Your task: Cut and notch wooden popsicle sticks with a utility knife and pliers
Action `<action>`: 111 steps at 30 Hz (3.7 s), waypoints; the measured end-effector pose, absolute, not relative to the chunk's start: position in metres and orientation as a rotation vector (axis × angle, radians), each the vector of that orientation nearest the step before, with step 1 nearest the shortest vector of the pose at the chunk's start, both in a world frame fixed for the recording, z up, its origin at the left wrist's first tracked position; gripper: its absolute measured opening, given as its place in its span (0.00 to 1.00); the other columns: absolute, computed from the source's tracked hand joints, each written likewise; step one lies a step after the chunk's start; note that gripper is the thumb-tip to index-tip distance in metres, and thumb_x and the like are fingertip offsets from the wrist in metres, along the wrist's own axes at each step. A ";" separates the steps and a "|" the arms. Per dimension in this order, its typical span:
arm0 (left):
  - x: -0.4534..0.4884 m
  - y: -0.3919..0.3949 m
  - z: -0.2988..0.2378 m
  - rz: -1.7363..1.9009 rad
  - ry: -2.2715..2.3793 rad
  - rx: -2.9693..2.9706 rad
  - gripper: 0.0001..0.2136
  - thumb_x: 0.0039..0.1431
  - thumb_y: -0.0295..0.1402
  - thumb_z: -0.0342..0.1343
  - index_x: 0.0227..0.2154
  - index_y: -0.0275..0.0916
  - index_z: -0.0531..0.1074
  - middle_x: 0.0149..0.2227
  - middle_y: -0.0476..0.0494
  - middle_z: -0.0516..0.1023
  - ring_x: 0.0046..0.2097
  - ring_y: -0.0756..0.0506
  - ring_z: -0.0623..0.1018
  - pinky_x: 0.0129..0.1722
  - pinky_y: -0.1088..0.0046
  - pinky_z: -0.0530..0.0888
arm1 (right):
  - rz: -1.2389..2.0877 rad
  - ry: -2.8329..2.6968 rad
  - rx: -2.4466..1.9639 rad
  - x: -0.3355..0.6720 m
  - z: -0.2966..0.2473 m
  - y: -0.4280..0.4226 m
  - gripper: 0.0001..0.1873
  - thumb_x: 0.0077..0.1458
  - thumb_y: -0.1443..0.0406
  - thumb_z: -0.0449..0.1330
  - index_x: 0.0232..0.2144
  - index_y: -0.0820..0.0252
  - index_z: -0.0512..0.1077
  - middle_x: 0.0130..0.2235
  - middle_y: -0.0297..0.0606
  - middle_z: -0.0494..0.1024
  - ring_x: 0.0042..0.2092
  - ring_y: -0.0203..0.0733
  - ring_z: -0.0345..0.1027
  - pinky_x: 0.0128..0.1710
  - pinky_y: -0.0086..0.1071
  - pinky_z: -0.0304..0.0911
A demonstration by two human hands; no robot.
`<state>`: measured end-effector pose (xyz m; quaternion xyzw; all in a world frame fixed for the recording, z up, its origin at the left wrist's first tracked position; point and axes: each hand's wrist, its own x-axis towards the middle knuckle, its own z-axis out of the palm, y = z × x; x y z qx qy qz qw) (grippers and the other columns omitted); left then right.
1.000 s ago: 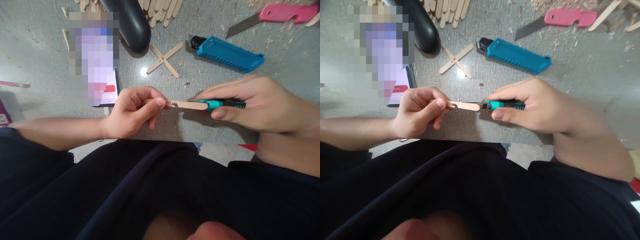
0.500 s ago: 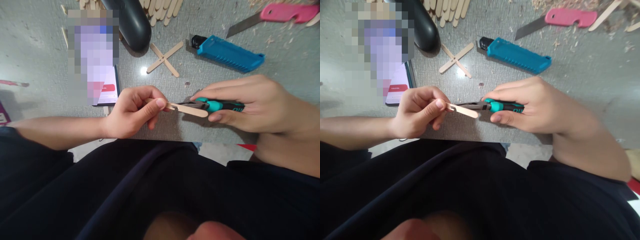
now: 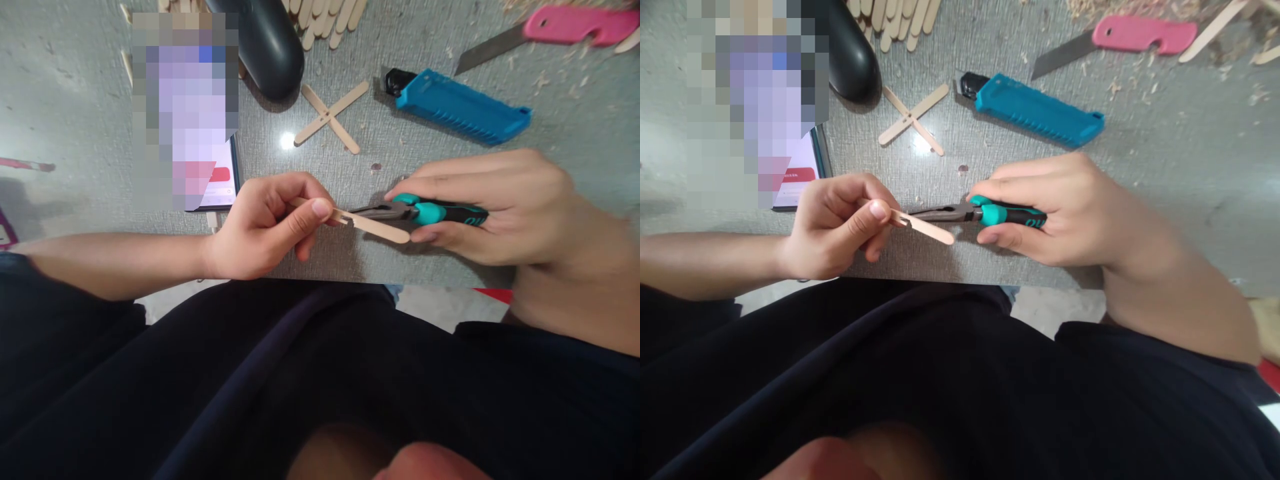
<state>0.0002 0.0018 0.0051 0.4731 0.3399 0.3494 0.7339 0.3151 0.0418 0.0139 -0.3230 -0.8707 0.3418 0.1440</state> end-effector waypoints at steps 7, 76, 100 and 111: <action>-0.003 0.001 0.006 0.716 0.572 0.950 0.21 0.80 0.53 0.69 0.37 0.44 0.76 0.21 0.55 0.75 0.20 0.53 0.70 0.23 0.71 0.69 | 1.033 -2.467 -0.703 0.314 0.008 0.042 0.22 0.85 0.45 0.60 0.52 0.54 0.82 0.40 0.36 0.84 0.37 0.37 0.79 0.37 0.34 0.71; -0.008 -0.013 -0.009 0.864 0.844 1.319 0.18 0.89 0.48 0.57 0.50 0.38 0.82 0.27 0.51 0.84 0.23 0.52 0.83 0.23 0.79 0.78 | 0.569 -2.314 -0.854 0.302 -0.010 0.040 0.23 0.76 0.45 0.72 0.48 0.60 0.86 0.39 0.41 0.88 0.35 0.40 0.80 0.35 0.31 0.70; -0.006 -0.015 -0.009 0.906 0.875 1.278 0.19 0.87 0.49 0.61 0.48 0.37 0.85 0.29 0.47 0.88 0.26 0.52 0.85 0.25 0.79 0.79 | 0.358 -2.305 -0.918 0.293 -0.020 0.031 0.26 0.79 0.41 0.67 0.45 0.57 0.83 0.32 0.37 0.82 0.29 0.38 0.72 0.28 0.34 0.64; -0.004 -0.006 -0.001 0.768 0.870 1.014 0.25 0.79 0.60 0.67 0.42 0.39 0.82 0.27 0.48 0.86 0.26 0.48 0.86 0.25 0.76 0.82 | -0.537 -2.327 -0.862 0.303 -0.034 0.046 0.46 0.76 0.26 0.52 0.56 0.59 0.82 0.39 0.42 0.86 0.34 0.47 0.81 0.30 0.39 0.61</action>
